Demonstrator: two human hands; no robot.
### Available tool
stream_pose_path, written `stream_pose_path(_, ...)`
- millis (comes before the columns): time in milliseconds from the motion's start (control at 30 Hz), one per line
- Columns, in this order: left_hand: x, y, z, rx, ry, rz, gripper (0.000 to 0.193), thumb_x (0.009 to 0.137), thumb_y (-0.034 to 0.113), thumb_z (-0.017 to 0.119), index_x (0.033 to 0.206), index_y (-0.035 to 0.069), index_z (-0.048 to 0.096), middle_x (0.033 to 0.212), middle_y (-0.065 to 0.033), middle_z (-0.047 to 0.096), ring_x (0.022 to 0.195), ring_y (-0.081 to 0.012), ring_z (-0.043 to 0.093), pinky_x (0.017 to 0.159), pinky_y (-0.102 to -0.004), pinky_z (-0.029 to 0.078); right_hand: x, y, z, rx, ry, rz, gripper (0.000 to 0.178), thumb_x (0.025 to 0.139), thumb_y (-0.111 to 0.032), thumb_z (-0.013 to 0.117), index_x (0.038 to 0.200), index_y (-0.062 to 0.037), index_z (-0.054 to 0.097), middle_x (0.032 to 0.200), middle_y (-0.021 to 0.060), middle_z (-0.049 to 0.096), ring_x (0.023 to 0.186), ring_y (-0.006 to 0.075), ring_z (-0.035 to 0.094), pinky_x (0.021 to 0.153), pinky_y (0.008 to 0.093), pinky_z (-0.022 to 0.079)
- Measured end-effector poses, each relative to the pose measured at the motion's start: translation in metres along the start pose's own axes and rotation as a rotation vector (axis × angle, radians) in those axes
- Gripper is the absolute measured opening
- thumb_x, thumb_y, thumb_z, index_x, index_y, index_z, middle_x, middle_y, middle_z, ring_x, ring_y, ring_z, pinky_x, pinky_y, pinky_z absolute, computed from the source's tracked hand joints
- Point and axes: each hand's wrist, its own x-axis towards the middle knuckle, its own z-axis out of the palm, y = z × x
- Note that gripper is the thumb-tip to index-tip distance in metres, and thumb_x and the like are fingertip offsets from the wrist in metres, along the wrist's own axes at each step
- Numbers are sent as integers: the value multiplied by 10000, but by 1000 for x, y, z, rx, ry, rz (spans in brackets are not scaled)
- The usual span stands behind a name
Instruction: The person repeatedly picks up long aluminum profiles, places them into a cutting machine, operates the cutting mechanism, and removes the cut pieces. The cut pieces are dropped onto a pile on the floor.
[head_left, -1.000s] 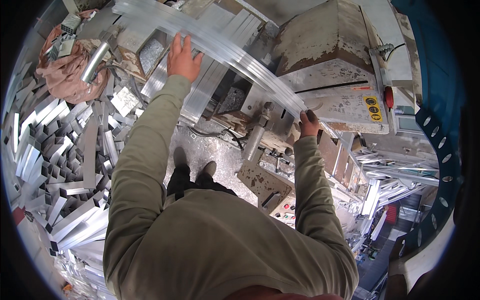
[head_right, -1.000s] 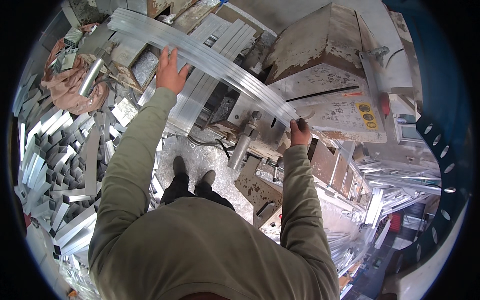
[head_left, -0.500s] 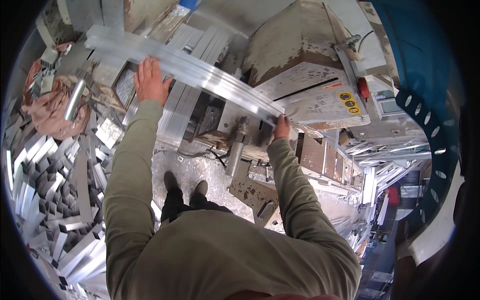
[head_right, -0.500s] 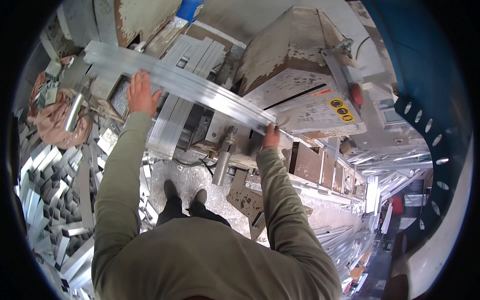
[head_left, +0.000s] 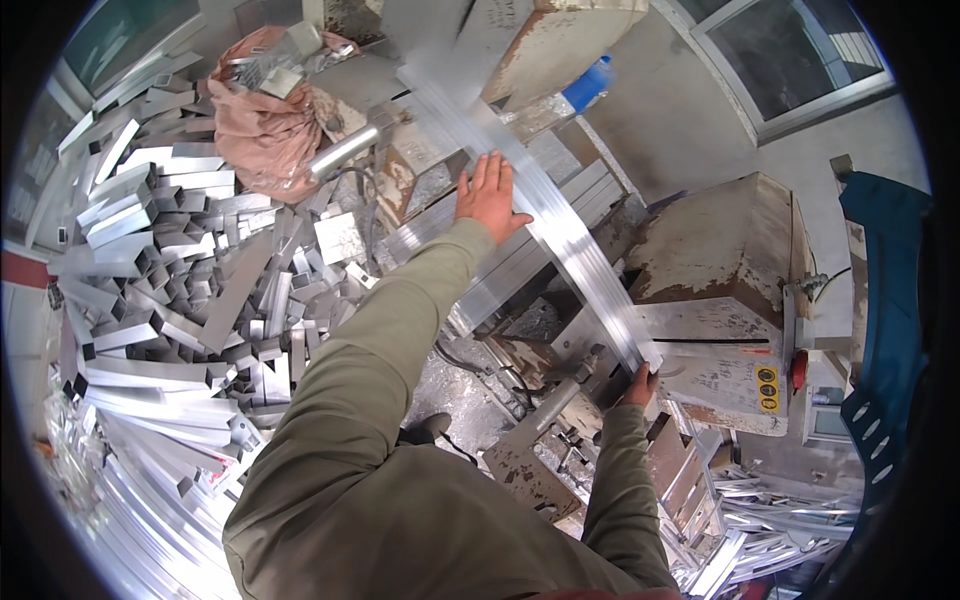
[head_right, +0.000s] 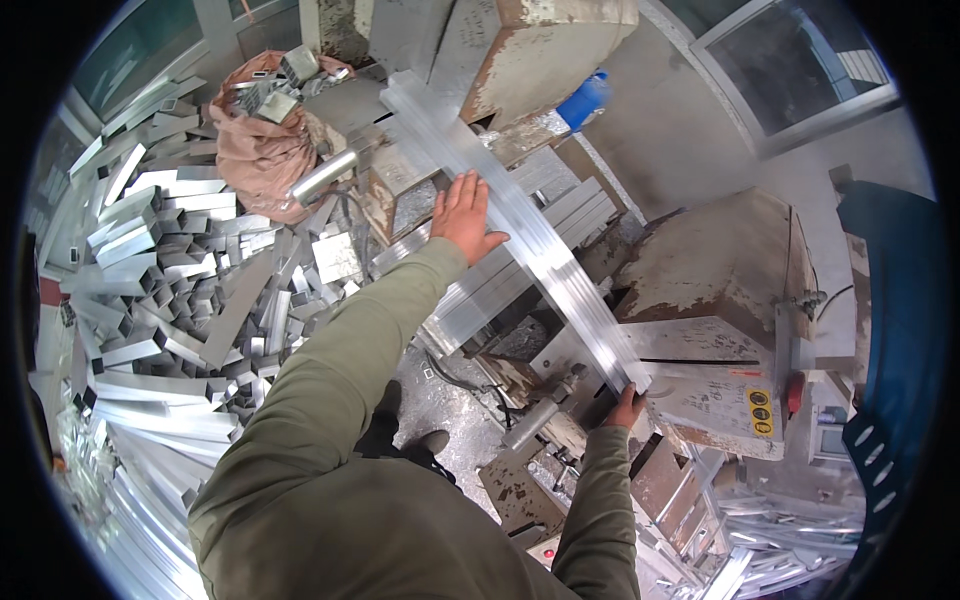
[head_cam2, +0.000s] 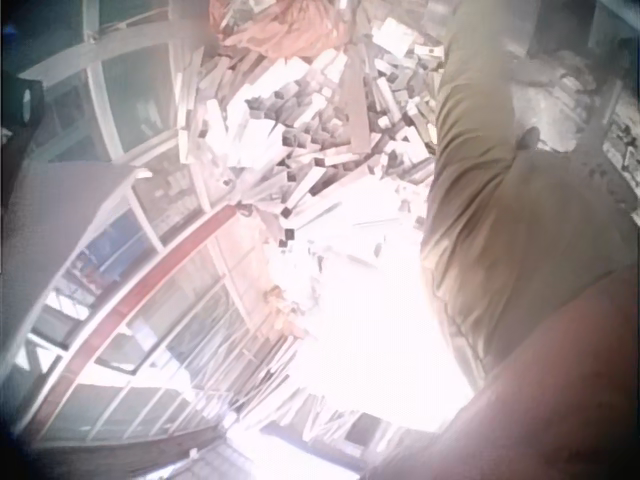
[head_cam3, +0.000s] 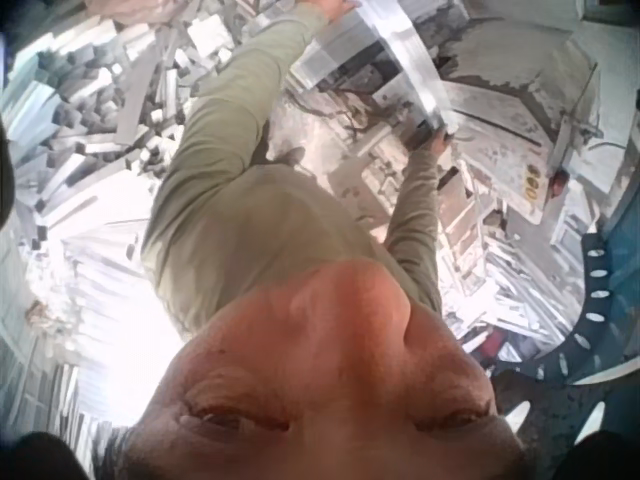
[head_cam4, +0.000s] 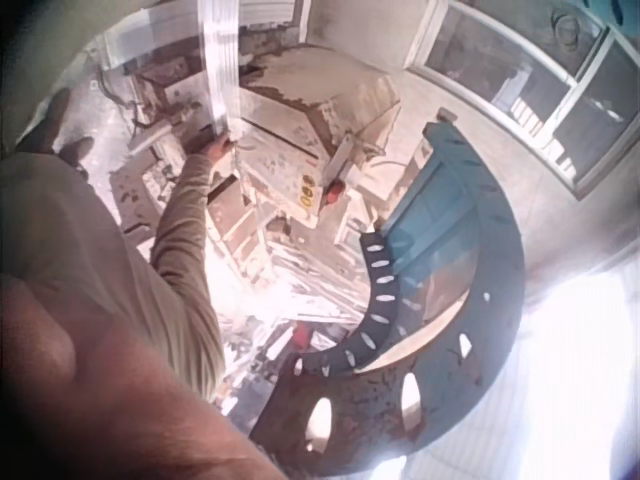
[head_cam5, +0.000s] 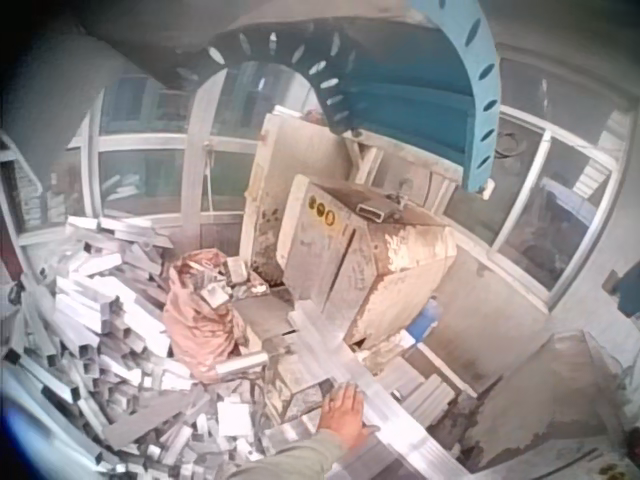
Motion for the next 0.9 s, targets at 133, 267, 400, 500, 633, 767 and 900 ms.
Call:
stream_pose_path(133,0,-3,-7,35,-13,42,838,800,428,704,1435,39,322,1537,-164,219,1443,-309,160,1152,-515,146,5,7,-7,20,-125,-83,494,946,-205,592,1353,14,421,1315,120,515,1150,211,507,1007,335,387)
stream_pose_path(267,-5,5,-13,106,2,217,826,767,391,743,1416,47,365,1518,-153,268,1434,-310,189,1149,-528,153,4,7,-7,79,-127,-24,469,953,-179,576,1349,20,424,1317,119,516,1147,210,510,1009,333,382)
stream_pose_path(400,2,15,-3,197,-52,365,861,720,365,780,1411,54,373,1496,-139,311,1416,-314,236,1146,-518,179,7,10,-9,44,-142,-105,513,948,-201,587,1364,32,399,1318,139,510,1152,223,508,1018,340,378)
stream_pose_path(500,3,21,9,189,-23,379,841,713,331,781,1403,59,385,1489,-131,319,1410,-313,247,1148,-491,200,12,12,-16,42,-30,-24,564,942,-238,600,1383,33,378,1319,143,506,1158,219,507,1008,342,393)
stream_pose_path(633,6,10,24,296,108,433,648,822,242,633,1393,47,396,1480,-137,338,1401,-316,267,1141,-483,216,17,-3,-7,46,-28,116,534,957,-334,560,1332,31,451,1240,132,573,1095,224,561,964,360,441)
stream_pose_path(767,9,11,37,325,174,455,511,881,159,478,1371,30,416,1468,-139,360,1390,-305,293,1126,-476,247,18,-5,2,302,-121,178,460,980,-346,484,1280,1,511,1193,109,613,1055,268,594,930,375,475)
stream_pose_path(900,5,13,29,268,189,459,482,878,143,471,1344,24,440,1466,-137,364,1383,-294,305,1115,-458,277,12,-9,0,370,-160,232,427,990,-336,452,1263,-15,526,1208,116,605,1063,264,594,933,396,478)
